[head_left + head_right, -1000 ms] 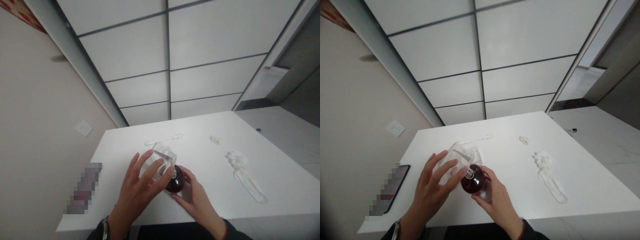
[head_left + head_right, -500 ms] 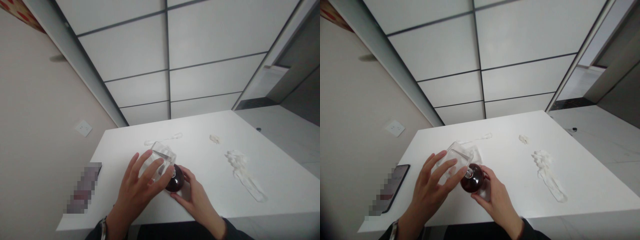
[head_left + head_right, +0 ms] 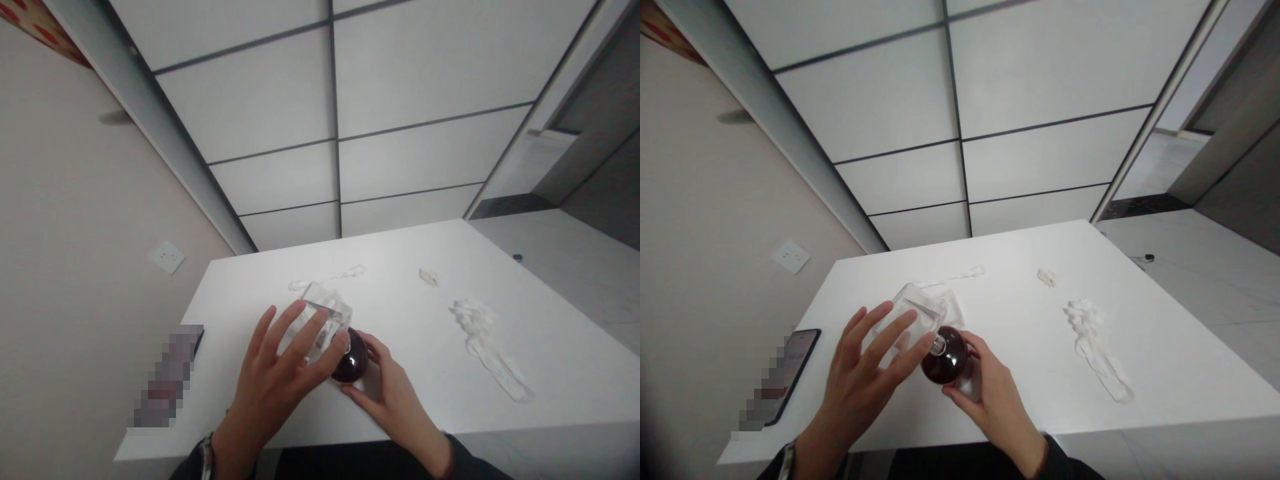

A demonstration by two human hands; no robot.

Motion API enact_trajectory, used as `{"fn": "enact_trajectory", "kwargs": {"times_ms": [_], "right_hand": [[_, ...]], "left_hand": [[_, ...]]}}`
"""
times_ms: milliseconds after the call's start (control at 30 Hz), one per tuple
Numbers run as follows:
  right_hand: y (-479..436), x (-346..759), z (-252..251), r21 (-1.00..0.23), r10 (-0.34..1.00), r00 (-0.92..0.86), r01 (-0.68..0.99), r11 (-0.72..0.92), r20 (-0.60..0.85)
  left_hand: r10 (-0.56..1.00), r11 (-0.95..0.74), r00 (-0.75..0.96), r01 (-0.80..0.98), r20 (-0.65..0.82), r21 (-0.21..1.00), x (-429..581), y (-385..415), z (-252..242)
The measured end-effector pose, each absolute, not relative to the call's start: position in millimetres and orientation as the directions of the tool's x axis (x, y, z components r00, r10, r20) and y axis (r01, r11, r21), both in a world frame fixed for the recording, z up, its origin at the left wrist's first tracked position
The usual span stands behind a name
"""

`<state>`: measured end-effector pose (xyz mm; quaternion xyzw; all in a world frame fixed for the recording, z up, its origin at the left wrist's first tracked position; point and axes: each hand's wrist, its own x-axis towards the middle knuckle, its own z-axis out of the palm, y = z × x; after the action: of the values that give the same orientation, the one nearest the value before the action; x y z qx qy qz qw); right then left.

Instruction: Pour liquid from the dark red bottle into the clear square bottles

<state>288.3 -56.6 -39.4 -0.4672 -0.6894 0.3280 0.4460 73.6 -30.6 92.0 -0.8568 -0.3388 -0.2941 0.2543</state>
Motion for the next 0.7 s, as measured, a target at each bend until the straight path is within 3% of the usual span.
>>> {"fn": "enact_trajectory", "kwargs": {"times_ms": [700], "right_hand": [[-56.6, 288.3, -33.9, -0.865, 0.931, -0.175, 0.348, 0.362, 0.319]], "left_hand": [[0.456, -0.662, 0.538, 0.737, 0.709, -0.133, 79.6, -32.8, 94.6]]}}
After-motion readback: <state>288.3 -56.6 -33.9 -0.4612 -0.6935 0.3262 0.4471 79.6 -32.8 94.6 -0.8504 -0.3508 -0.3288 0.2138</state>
